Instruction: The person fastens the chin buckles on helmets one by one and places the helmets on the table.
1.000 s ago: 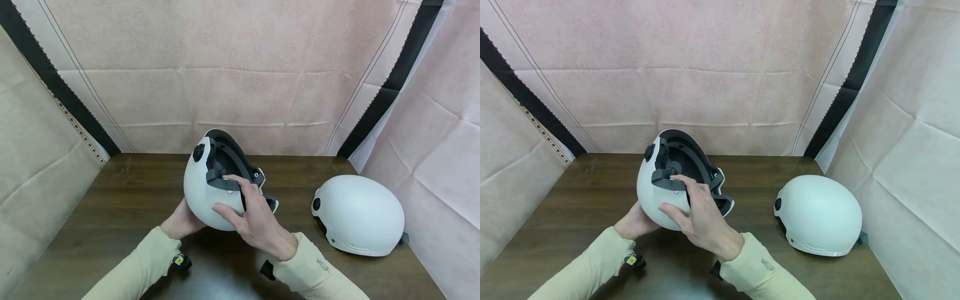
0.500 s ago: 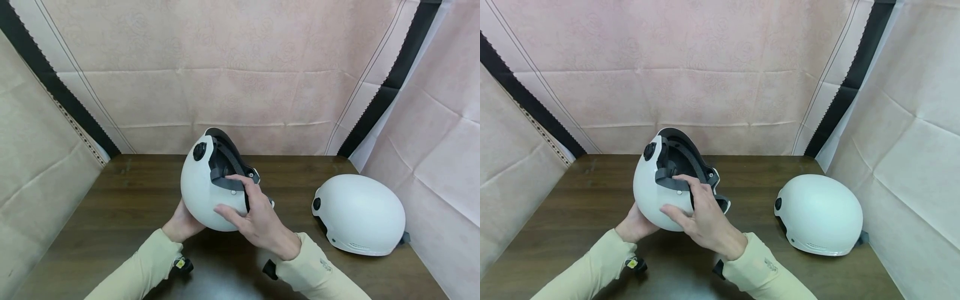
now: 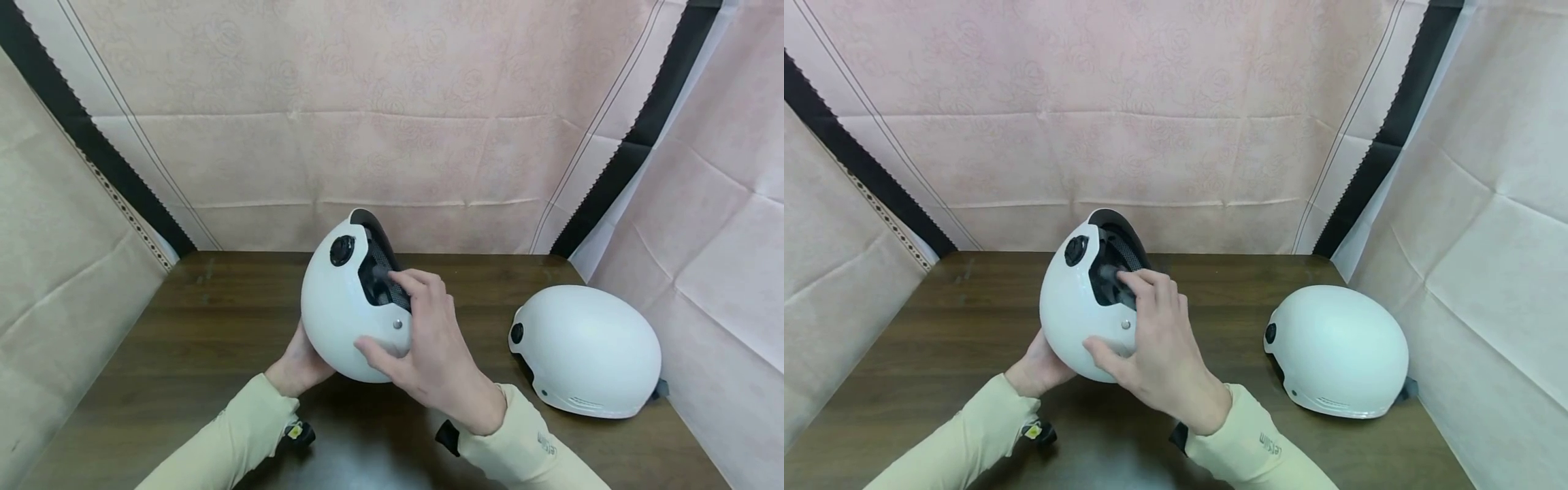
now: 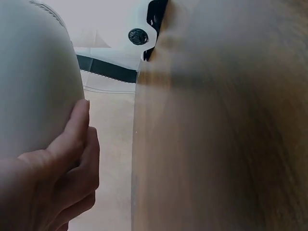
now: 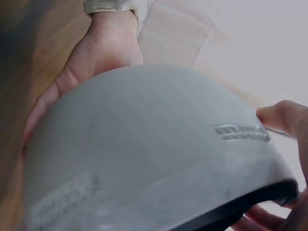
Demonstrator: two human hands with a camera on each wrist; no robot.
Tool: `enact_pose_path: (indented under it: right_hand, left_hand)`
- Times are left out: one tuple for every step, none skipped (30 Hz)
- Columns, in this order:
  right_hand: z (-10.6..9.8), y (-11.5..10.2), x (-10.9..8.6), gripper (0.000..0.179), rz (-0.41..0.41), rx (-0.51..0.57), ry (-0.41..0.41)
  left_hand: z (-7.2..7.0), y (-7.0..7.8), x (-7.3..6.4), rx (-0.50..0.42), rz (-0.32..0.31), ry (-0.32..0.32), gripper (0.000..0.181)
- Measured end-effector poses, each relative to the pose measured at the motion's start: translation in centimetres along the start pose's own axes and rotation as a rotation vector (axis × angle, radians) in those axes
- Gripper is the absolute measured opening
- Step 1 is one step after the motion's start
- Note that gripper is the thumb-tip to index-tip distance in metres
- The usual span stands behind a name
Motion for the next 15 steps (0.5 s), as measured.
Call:
enact_pose_path:
  right_hand:
    - [-0.1, -0.5, 0.2, 0.080, -0.031, -0.042, 0.008]
    - [-0.3, -0.9, 0.3, 0.081, -0.061, -0.081, 0.012]
    - [-0.3, -1.4, 0.4, 0.080, -0.088, -0.118, 0.017]
    - [-0.3, -1.8, 0.5, 0.079, -0.111, -0.151, 0.020]
    - [-0.4, -2.1, 0.6, 0.077, -0.129, -0.181, 0.027]
    - [-0.5, -2.5, 0.7, 0.075, -0.144, -0.206, 0.039]
    - [-0.6, -2.7, 0.7, 0.073, -0.155, -0.227, 0.051]
    - [-0.7, -2.9, 0.7, 0.071, -0.162, -0.243, 0.062]
    - [-0.8, -3.0, 0.7, 0.069, -0.163, -0.259, 0.073]
    - [-0.9, -3.1, 0.7, 0.068, -0.158, -0.271, 0.078]
    - [-1.0, -3.1, 0.7, 0.068, -0.150, -0.285, 0.085]
    - [-1.1, -3.0, 0.7, 0.068, -0.140, -0.303, 0.084]
    - [-1.1, -2.9, 0.7, 0.070, -0.125, -0.318, 0.079]
    - [-1.2, -2.8, 0.7, 0.072, -0.112, -0.335, 0.075]
    - [-1.3, -2.8, 0.7, 0.074, -0.103, -0.353, 0.073]
  left_hand:
    - [0.0, 0.1, 0.0, 0.004, 0.011, 0.008, 0.046]
    - [0.1, 0.1, 0.0, 0.013, 0.019, 0.018, 0.045]
    - [0.1, 0.1, -0.1, 0.024, 0.027, 0.028, 0.045]
    - [0.2, 0.2, -0.1, 0.035, 0.033, 0.036, 0.046]
    - [0.2, 0.2, -0.1, 0.050, 0.043, 0.045, 0.046]
    - [0.3, 0.2, -0.2, 0.063, 0.049, 0.048, 0.047]
    - [0.4, 0.3, -0.2, 0.070, 0.054, 0.051, 0.048]
    - [0.5, 0.3, -0.2, 0.083, 0.057, 0.055, 0.049]
    - [0.6, 0.3, -0.3, 0.096, 0.064, 0.057, 0.050]
    - [0.7, 0.4, -0.3, 0.105, 0.070, 0.053, 0.050]
    - [0.8, 0.5, -0.4, 0.114, 0.075, 0.052, 0.051]
    - [0.8, 0.5, -0.4, 0.123, 0.078, 0.052, 0.052]
    - [0.8, 0.5, -0.4, 0.127, 0.079, 0.053, 0.053]
    - [0.8, 0.5, -0.5, 0.130, 0.078, 0.055, 0.054]
    - [0.8, 0.6, -0.5, 0.134, 0.078, 0.056, 0.054]
Point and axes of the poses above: each hand's wrist, its own x-axis towards the middle knuckle, its own z-axis out of the palm, y = z × x, the point moved 8 cm from there along x, towards the middle knuckle, and after that the axes turned 11 degrees about -z, right-handed, at the moved point
